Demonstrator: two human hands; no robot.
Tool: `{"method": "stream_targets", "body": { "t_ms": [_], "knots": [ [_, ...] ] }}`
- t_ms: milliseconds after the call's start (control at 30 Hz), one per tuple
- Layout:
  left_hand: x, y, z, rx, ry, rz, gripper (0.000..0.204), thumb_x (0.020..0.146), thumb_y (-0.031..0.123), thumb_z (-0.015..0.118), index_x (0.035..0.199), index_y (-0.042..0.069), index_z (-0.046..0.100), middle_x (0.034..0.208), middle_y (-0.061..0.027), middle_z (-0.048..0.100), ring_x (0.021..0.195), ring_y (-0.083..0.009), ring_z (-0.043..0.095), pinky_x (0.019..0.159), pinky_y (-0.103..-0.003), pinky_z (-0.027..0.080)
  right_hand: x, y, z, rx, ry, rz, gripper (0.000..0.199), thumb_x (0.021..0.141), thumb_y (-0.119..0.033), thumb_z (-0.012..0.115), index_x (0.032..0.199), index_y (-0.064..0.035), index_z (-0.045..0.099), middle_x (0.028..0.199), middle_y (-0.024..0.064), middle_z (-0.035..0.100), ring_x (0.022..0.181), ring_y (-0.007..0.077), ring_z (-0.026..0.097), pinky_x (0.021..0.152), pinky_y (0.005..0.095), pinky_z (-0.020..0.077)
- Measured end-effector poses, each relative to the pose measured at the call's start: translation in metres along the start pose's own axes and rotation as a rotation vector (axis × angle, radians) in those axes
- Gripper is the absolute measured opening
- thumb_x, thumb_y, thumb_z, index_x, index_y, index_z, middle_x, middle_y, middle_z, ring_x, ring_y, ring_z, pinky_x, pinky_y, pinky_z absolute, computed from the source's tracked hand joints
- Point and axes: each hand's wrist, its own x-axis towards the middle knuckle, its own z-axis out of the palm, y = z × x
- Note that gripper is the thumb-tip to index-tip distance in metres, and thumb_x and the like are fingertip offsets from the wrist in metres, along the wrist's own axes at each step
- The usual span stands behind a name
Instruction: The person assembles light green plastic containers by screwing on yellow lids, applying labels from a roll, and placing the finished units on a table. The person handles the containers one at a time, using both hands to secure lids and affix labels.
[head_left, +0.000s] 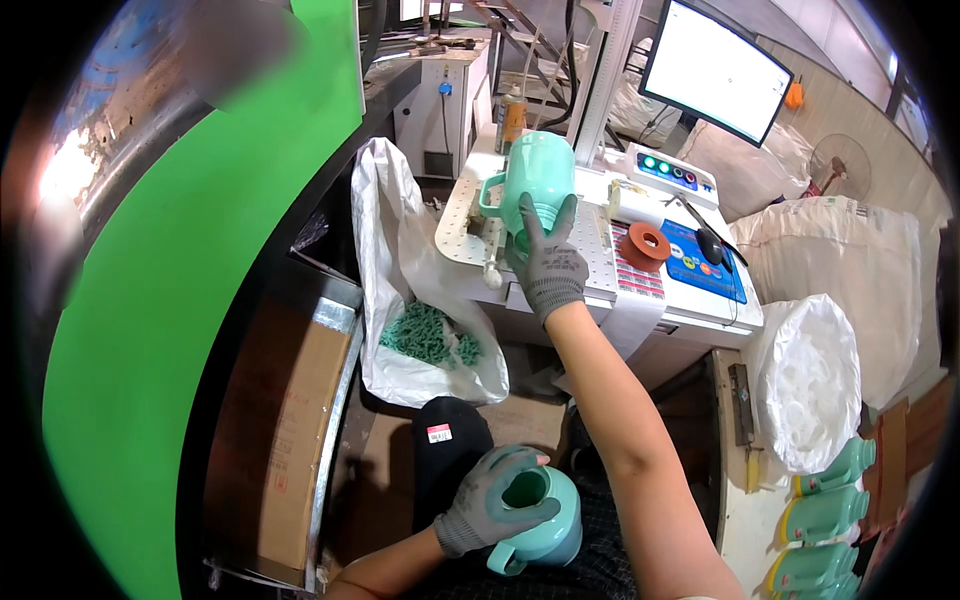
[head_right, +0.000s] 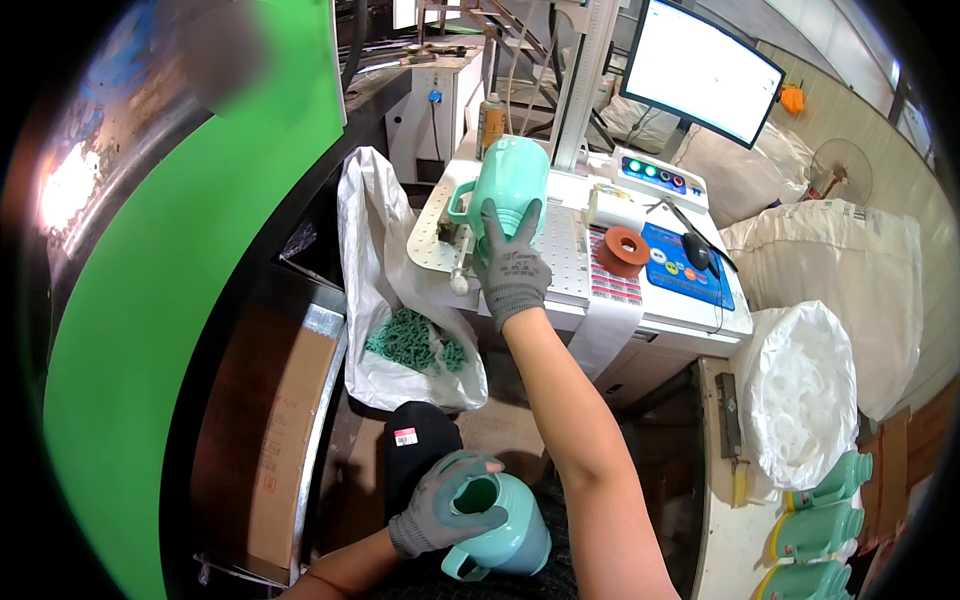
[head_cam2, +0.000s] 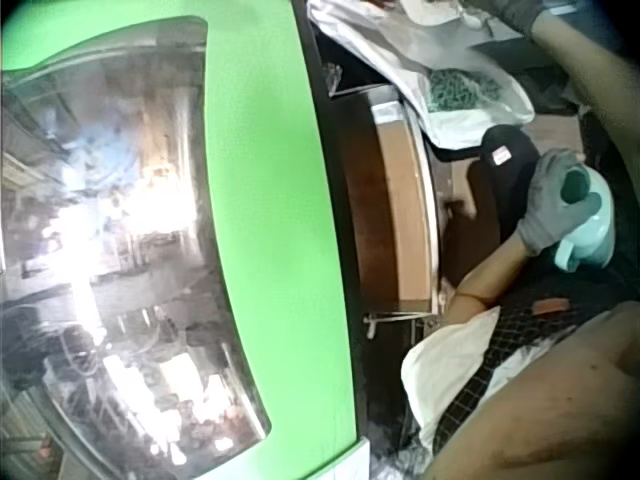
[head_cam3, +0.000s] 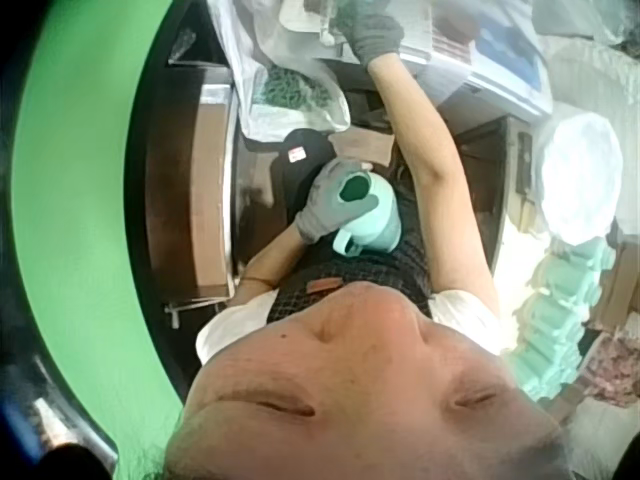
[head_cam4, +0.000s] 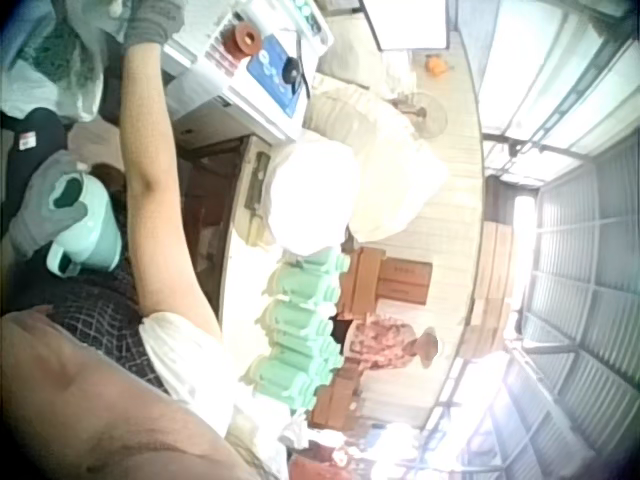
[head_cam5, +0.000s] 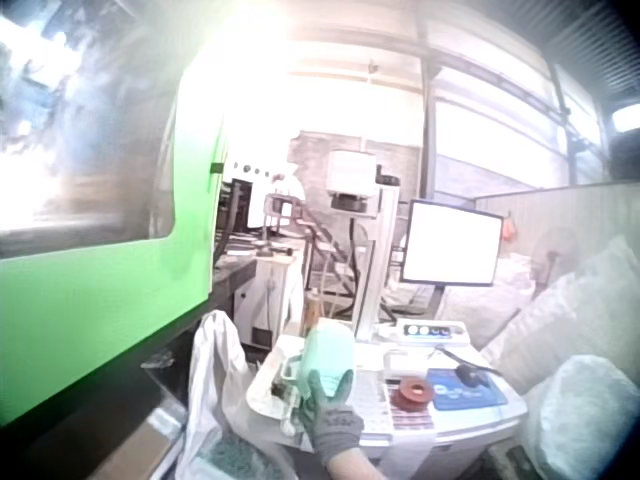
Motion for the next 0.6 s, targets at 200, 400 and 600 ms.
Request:
{"method": "stream_targets", "body": {
  "t_ms": [200, 400, 600],
  "knots": [
    [0.007, 0.003, -0.004, 0.055, -0.095, 0.005, 0.069, 0.083, 0.044, 0.088, 0.138, 0.01, 0.063, 0.132, -0.0139, 0.064, 0.122, -0.035, 0.063, 0.107, -0.047, 0.051, -0.111, 0.03, -0.046, 0.301, 0.222, -0.155, 0.088, 0.088, -0.037, 0.082, 0.162, -0.0151, 0.039, 0.16, 0.0361, 0.038, 0.099, 0.0459, 0.074, 0.078, 0.0469, 0.0622],
    [0.02, 0.003, -0.001, 0.097, -0.204, 0.01, 0.071, 0.085, 0.05, 0.085, 0.14, 0.01, 0.062, 0.13, -0.0155, 0.063, 0.119, -0.0374, 0.064, 0.104, -0.047, 0.052, -0.262, 0.117, -0.057, 0.358, 0.15, 0.056, 0.081, 0.085, -0.022, 0.085, 0.155, -0.0067, 0.047, 0.153, 0.029, 0.048, 0.109, 0.0429, 0.071, 0.083, 0.0425, 0.0618],
    [0.032, 0.024, 0.003, 0.257, -0.306, 0.007, 0.068, 0.085, 0.052, 0.084, 0.135, 0.011, 0.064, 0.125, -0.0158, 0.066, 0.116, -0.0403, 0.065, 0.1, -0.046, 0.053, -0.284, 0.137, -0.082, 0.443, 0.087, 0.08, 0.071, 0.085, -0.017, 0.085, 0.147, -0.0047, 0.054, 0.147, 0.0223, 0.056, 0.102, 0.0328, 0.073, 0.082, 0.0384, 0.0618]
  ]
}}
